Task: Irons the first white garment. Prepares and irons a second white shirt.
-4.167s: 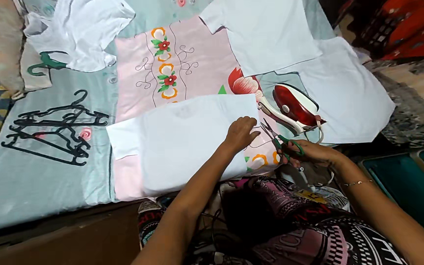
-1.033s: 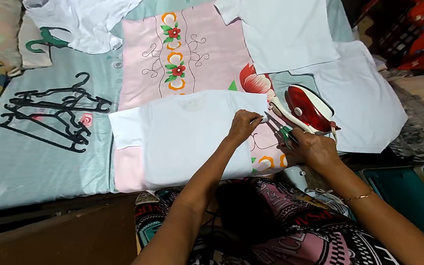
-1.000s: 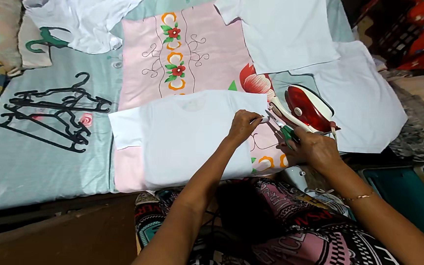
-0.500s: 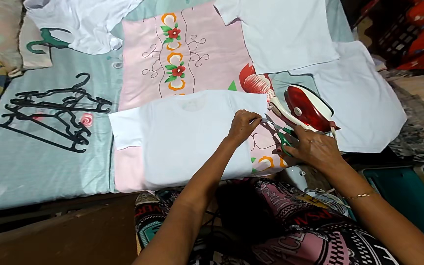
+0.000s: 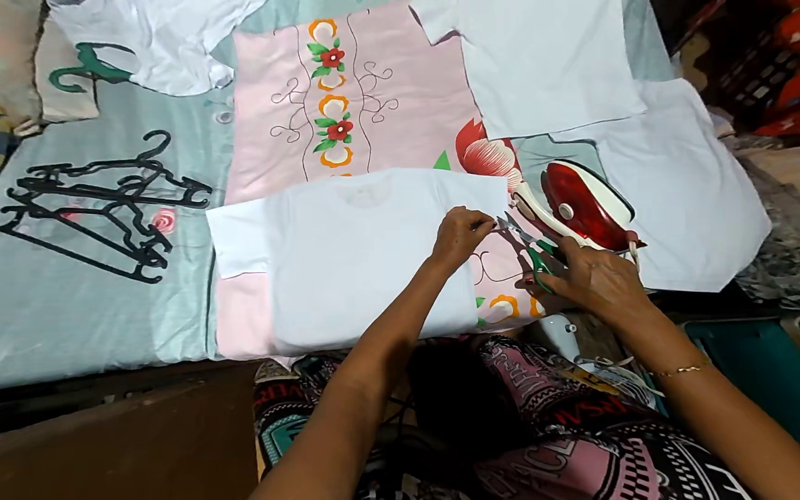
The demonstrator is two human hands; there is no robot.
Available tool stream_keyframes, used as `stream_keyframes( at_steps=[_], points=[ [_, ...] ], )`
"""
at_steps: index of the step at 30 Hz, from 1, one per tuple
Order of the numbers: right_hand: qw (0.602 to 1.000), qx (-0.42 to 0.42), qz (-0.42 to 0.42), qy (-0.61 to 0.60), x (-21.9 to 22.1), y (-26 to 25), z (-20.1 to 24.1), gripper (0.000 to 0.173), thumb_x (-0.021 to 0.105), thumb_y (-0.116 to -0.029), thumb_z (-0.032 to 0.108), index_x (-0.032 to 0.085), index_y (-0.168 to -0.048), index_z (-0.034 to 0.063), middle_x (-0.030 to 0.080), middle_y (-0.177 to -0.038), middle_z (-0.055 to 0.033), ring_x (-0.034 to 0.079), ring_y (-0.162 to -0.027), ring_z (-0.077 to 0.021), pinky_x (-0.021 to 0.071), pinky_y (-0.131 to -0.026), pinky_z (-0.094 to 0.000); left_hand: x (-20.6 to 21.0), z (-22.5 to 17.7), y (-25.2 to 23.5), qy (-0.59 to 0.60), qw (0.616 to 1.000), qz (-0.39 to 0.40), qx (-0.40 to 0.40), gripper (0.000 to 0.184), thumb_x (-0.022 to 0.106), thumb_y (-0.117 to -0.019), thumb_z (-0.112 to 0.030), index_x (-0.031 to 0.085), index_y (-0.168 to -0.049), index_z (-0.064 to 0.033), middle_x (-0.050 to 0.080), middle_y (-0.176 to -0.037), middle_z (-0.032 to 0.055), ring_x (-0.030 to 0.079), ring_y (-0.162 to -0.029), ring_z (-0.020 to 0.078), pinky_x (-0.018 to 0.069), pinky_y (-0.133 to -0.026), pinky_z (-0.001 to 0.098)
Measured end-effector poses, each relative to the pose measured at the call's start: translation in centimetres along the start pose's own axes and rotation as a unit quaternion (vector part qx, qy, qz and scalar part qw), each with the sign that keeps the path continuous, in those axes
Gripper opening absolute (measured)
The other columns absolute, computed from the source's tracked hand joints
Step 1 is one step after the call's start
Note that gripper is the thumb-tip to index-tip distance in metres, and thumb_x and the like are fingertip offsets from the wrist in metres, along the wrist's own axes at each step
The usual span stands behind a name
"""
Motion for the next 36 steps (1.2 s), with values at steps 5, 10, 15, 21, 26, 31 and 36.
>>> stream_keyframes(
  at_steps=[5,10,15,21,26,31,36],
  points=[
    [1.0,-0.008,-0.003,0.014,0.0,-0.1,0.6,0.051,0.075,-0.093,0.036,0.061,-0.111,-0.0094,0.067,-0.091,-0.0315,0.068,-0.088,-0.0524,0.0496,-0.071,-0.0648,0.0,-0.1,0.1,0.005,1.0,0.001,0.004,0.009,0.071,-0.0921,0.0,0.078,-0.094,0.0053,0.076,-0.089,0.0182,0.073,-0.092,0.0318,0.0463,-0.108,0.0501],
    [1.0,-0.011,-0.007,0.024,0.2,-0.3,0.8,0.049,0.074,-0.094,0.036,0.061,-0.109,-0.0094,0.067,-0.089,-0.0312,0.069,-0.087,-0.0517,0.0495,-0.07,-0.0638,0.0,-0.1,0.1,0.002,1.0,-0.006,0.018,0.009,0.071,-0.0914,0.0,0.078,-0.093,0.0047,0.077,-0.088,0.0174,0.074,-0.09,0.0301,0.0468,-0.108,0.0493],
    [0.999,-0.025,-0.018,0.03,0.2,-0.3,1.2,0.041,0.071,-0.0969,0.028,0.061,-0.108,-0.0093,0.067,-0.087,-0.0311,0.069,-0.084,-0.052,0.0497,-0.068,-0.0637,0.0,-0.1,0.1,0.002,1.0,-0.013,0.024,0.008,0.071,-0.0906,0.0,0.078,-0.092,0.0042,0.077,-0.088,0.0165,0.074,-0.089,0.0293,0.0462,-0.109,0.0497],
    [0.998,-0.038,-0.033,0.037,0.0,-0.2,1.5,0.027,0.065,-0.1005,0.016,0.062,-0.106,-0.0102,0.067,-0.086,-0.0323,0.069,-0.083,-0.0537,0.0504,-0.067,-0.0643,0.0,-0.1,0.2,-0.001,1.0,-0.012,0.022,0.008,0.071,-0.091,0.001,0.078,-0.093,0.0041,0.077,-0.088,0.0162,0.074,-0.09,0.0295,0.0459,-0.109,0.0494],
    [0.998,-0.018,-0.042,-0.047,-0.4,-0.4,-0.1,0.034,0.068,-0.0987,0.022,0.065,-0.107,-0.0101,0.068,-0.088,-0.0331,0.067,-0.085,-0.0553,0.0487,-0.071,-0.0691,0.1,0.0,0.1,0.001,1.0,-0.009,0.024,0.008,0.071,-0.0909,0.001,0.078,-0.092,0.0047,0.076,-0.087,0.0166,0.074,-0.089,0.0295,0.0466,-0.108,0.0492],
    [0.991,0.03,-0.027,-0.127,-1.4,0.3,-2.6,0.055,0.076,-0.0894,0.043,0.062,-0.104,-0.0074,0.063,-0.081,-0.0263,0.062,-0.077,-0.0462,0.0444,-0.066,-0.0651,0.2,0.1,0.1,0.002,1.0,-0.007,0.029,0.008,0.071,-0.0914,0.0,0.078,-0.092,0.0042,0.076,-0.086,0.0162,0.073,-0.087,0.0287,0.0483,-0.104,0.048],
    [0.983,0.042,-0.046,-0.17,-2.9,1.6,-4.5,0.049,0.079,-0.0888,0.038,0.061,-0.102,-0.0048,0.061,-0.08,-0.0229,0.06,-0.074,-0.0406,0.0444,-0.065,-0.062,1.2,-0.5,-0.2,-0.069,0.997,0.033,0.029,0.016,0.074,-0.0919,-0.009,0.077,-0.103,0.0013,0.076,-0.088,0.0143,0.071,-0.085,0.0295,0.049,-0.097,0.0501]
  ],
)
Point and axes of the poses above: each hand's wrist, its own y-axis away from the middle knuckle, its own x-axis out of the palm, z = x × y, the point moved 10 cm from there along -y, towards the middle knuckle
